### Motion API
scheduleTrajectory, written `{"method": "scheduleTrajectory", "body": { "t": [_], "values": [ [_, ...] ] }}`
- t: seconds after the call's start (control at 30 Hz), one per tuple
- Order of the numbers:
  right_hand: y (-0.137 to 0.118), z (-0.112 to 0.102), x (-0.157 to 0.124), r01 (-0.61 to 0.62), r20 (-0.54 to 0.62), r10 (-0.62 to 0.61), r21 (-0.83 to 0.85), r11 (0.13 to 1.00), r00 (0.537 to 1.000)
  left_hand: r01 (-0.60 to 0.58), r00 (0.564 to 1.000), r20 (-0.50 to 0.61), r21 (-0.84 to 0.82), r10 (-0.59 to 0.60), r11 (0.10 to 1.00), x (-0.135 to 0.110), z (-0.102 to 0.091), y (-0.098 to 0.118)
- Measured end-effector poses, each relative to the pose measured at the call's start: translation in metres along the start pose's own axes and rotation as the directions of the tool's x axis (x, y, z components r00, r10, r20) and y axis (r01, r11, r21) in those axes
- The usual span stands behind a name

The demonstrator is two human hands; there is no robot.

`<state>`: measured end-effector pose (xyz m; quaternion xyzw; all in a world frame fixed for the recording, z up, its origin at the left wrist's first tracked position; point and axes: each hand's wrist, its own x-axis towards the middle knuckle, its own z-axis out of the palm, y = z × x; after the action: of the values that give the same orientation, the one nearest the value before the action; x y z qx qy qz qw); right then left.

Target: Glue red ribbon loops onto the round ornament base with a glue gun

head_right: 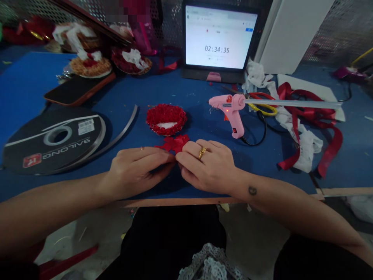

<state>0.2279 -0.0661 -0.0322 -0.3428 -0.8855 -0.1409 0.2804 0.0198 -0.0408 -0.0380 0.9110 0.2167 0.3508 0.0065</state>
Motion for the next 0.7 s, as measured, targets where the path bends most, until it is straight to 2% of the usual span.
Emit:
{"method": "scheduleTrajectory", "body": {
  "t": [0.23,0.43,0.7],
  "values": [
    [0.0017,-0.0017,0.0016,-0.057,-0.028,0.060,0.097,0.994,0.998,0.056,0.998,0.013,-0.038,-0.056,0.998,0.0014,-0.0024,-0.0003],
    [0.0021,-0.0017,0.0036,-0.170,0.043,0.165,0.282,0.944,0.985,0.023,1.000,-0.008,-0.047,-0.024,0.999,0.0014,-0.0011,-0.0009],
    [0.0020,0.0002,0.0025,-0.116,0.032,0.111,0.260,0.959,0.993,0.048,0.999,0.028,-0.061,-0.046,0.997,0.0020,-0.0008,-0.0009]
  ]
}}
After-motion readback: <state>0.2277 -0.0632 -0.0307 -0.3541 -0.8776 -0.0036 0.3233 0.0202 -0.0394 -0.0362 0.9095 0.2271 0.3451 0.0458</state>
